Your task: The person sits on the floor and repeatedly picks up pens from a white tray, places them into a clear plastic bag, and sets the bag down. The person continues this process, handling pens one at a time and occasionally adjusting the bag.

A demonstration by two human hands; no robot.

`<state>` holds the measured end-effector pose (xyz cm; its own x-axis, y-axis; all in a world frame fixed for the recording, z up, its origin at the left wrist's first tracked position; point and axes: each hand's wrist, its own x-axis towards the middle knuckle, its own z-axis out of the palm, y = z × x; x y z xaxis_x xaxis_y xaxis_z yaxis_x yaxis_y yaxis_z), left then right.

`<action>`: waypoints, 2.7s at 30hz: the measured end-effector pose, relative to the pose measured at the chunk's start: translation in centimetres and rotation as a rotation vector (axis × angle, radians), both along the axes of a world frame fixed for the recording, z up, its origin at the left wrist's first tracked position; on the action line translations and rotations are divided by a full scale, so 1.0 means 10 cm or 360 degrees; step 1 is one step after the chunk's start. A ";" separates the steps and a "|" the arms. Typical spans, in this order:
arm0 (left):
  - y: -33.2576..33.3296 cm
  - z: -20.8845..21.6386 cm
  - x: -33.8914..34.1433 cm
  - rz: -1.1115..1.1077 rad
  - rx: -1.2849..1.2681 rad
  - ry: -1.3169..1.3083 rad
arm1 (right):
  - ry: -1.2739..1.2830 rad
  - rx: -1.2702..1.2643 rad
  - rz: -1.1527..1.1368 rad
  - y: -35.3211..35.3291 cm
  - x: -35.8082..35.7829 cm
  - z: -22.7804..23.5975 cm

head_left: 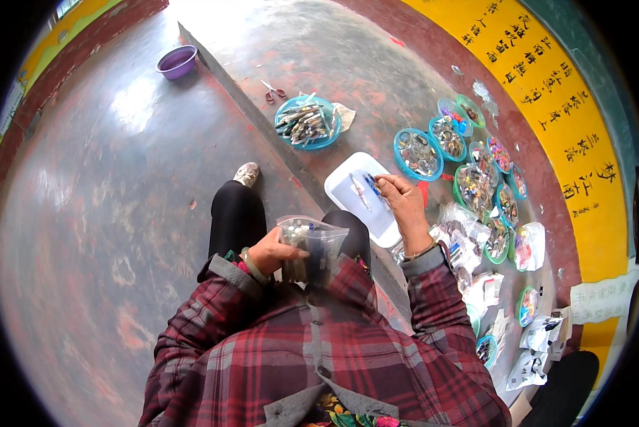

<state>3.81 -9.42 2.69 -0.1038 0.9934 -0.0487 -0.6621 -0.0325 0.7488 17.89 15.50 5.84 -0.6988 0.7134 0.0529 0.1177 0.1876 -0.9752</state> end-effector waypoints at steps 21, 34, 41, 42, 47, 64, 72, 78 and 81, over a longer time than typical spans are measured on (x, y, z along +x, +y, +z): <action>0.06 -0.15 -0.19 0.0119 -0.0244 -0.0151 | -0.1470 0.0638 -0.0375 1.02 -0.11 -2.83; 0.09 -0.11 -0.14 0.0149 -0.0211 -0.0131 | -0.1073 0.0691 -0.0444 1.13 0.19 -2.83; 0.11 -0.06 -0.06 0.0085 -0.0158 -0.0057 | 0.0015 -0.0306 -0.0701 0.75 0.47 -1.59; 0.11 -0.06 -0.05 0.0071 -0.0154 -0.0051 | 0.0139 -0.0362 -0.0703 0.69 0.53 -1.45; 0.10 -0.03 -0.01 0.0018 -0.0151 -0.0032 | 0.0714 -0.0649 -0.0749 0.41 0.74 -0.79; 0.03 -0.07 0.08 -0.0127 0.0004 0.0028 | 0.0522 -0.0216 0.0416 -0.45 0.00 1.14; 0.01 -0.08 0.04 -0.0179 0.0044 0.0048 | 0.0294 -0.0218 0.0568 -0.57 -0.16 1.07; 0.01 -0.09 0.05 -0.0120 0.0046 0.0007 | 0.0483 -0.0129 0.0417 -0.57 -0.16 1.18; 0.01 -0.08 0.05 -0.0134 0.0041 -0.0015 | 0.0388 -0.0159 0.0514 -0.57 -0.17 1.13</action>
